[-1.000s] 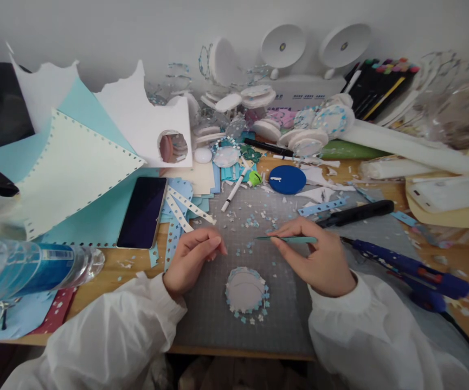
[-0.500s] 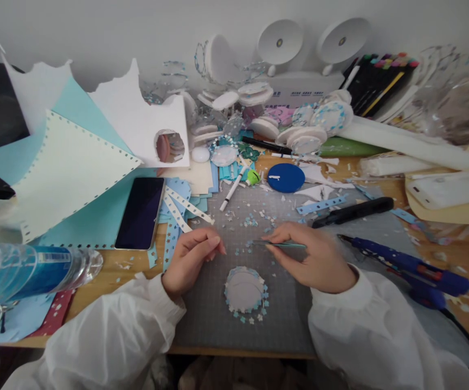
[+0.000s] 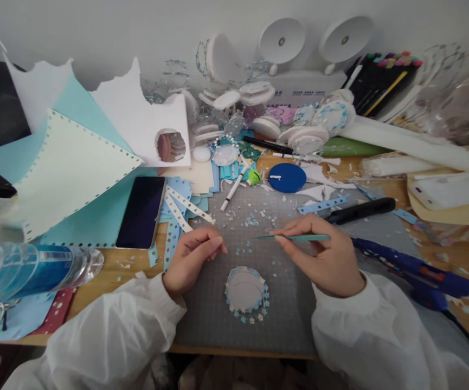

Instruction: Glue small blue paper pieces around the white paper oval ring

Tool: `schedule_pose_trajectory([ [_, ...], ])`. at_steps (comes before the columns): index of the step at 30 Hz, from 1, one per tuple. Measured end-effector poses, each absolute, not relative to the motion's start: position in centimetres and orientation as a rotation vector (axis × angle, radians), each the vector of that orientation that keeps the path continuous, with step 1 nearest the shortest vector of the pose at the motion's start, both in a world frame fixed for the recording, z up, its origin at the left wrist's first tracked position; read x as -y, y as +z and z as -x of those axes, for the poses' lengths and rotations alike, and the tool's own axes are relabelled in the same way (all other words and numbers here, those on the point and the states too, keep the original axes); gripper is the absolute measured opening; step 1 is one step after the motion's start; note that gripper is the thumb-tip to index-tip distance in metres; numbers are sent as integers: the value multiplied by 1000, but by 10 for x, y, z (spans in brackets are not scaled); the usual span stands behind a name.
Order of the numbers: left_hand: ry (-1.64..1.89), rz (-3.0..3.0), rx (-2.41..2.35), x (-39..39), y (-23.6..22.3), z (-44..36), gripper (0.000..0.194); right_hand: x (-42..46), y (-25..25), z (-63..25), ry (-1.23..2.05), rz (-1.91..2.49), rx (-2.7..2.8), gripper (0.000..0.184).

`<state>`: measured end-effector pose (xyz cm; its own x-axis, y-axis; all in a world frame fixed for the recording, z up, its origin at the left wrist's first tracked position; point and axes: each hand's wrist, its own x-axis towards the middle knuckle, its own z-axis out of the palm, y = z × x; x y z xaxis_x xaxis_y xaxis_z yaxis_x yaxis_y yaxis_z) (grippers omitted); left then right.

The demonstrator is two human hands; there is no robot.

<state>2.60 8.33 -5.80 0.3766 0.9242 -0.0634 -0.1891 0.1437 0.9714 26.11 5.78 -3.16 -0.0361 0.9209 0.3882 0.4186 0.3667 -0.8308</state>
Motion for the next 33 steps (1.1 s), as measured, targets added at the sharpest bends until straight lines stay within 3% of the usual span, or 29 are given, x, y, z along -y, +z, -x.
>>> schedule_pose_trajectory([
  [9,899,-1270,-905,-83,-51,-32,13,-56,-33,-254,944,1130,1238,13],
  [17,795,-1354,-875,-82,-49,-34,21,-54,-39,-241,1223,1059,981,15],
  [33,779,-1399,-951,-82,-46,-35,17,-55,-42,-239,1214,1038,923,15],
])
